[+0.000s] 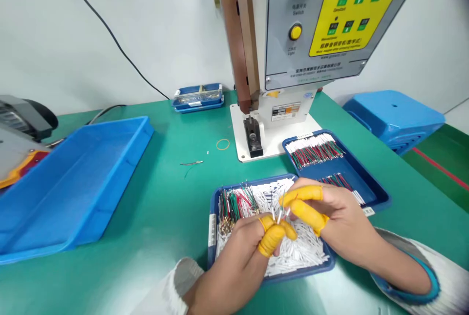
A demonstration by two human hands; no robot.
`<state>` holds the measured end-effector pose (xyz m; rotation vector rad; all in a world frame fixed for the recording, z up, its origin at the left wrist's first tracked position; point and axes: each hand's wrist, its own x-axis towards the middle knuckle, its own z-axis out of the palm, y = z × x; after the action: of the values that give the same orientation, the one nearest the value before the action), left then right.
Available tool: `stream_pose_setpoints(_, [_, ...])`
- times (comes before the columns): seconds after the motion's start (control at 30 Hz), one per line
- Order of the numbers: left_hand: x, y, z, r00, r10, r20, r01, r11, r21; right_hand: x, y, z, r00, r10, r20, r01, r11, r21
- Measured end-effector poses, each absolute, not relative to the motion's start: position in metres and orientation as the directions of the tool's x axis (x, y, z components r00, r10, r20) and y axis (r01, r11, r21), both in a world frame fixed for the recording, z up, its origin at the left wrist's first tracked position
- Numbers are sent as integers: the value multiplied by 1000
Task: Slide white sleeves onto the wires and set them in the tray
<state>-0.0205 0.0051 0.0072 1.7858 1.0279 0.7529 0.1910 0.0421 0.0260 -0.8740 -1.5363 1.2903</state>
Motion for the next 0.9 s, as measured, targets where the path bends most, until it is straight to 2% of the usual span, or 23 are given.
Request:
stream_pose_setpoints(0.17, [-16,12,12,547,834,70,202,-212,956,191,41,26,-410,907,97,-45,86,-995])
stream_pose_setpoints(0.33, [-17,12,4,507,857,91,164,-199,966,191,41,25,-569,822,-10,-132,-103,-986])
stream_pose_setpoints(0.47, [-18,11,6,493,867,81,197,-202,959,192,41,27,-554,833,-8,-54,-45,-997])
stream_pose_setpoints(0.67, [-16,12,16,472,876,102,222,-230,948,190,39,26,-456,879,139,-65,123,-990])
stream_pose_setpoints(0.8, [-15,12,9,504,859,85,126,-171,977,190,39,24,-481,874,70,-36,60,-998])
stream_pose_setpoints(0.9, [-15,13,5,520,854,-27,42,5,999,191,40,25,-519,854,39,-65,6,-998])
